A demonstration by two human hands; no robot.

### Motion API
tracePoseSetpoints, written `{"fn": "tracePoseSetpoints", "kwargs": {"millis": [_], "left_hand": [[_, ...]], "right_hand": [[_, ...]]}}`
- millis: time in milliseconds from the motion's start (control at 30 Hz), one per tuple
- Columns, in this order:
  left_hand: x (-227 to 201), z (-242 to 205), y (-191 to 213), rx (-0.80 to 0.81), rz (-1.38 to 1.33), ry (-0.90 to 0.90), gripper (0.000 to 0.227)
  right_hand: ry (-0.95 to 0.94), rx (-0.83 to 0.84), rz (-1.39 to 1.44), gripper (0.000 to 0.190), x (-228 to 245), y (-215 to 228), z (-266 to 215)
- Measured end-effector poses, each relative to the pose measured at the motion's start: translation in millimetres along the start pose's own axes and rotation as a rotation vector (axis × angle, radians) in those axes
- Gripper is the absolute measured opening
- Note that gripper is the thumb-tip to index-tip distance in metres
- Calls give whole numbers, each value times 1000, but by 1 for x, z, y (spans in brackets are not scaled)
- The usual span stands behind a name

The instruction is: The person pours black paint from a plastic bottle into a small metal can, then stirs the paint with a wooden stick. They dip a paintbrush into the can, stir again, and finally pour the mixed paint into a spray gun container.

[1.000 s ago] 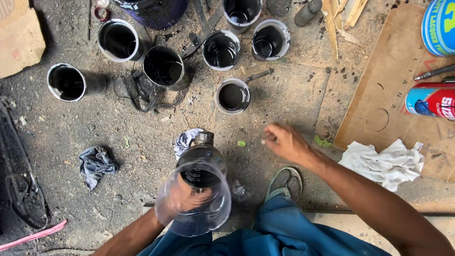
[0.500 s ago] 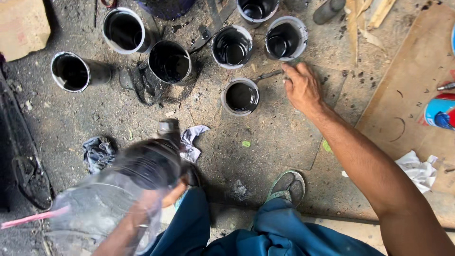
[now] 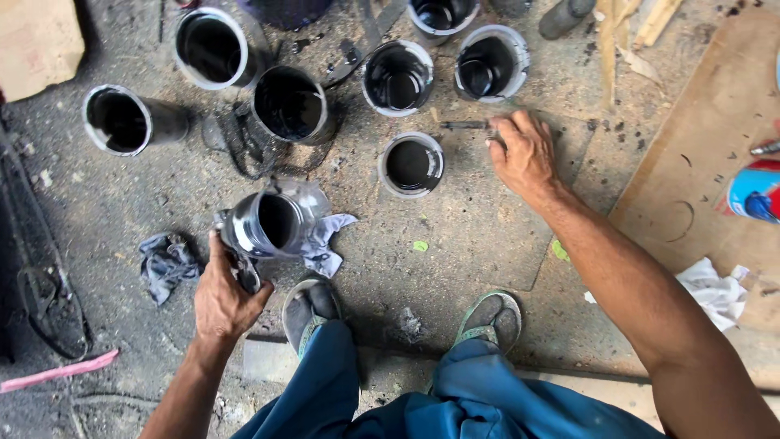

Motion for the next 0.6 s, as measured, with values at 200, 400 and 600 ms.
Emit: {"fn": "tracePoseSetpoints", "kwargs": {"millis": [200,400,600], "left_hand": [[-3,16,-6,-14,92,38,122],[-18,17,3,34,186,-69,105],[11,17,-2,78,430,-124,119]], "right_hand": [[-17,-176,4,22,-47,20,-15],[-286,-254,-235,22,-119,59,12],[-763,-17,-53,48,-187,74,58]]}}
Point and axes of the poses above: each hand's wrist, its own z-axis towards the middle knuckle, its own y-axis out of the back of the hand, x = y × z, the point moved 3 cm from there along z, towards the middle knuckle, and after that the axes turned 7 degrees about -x, right-handed, at the moved point
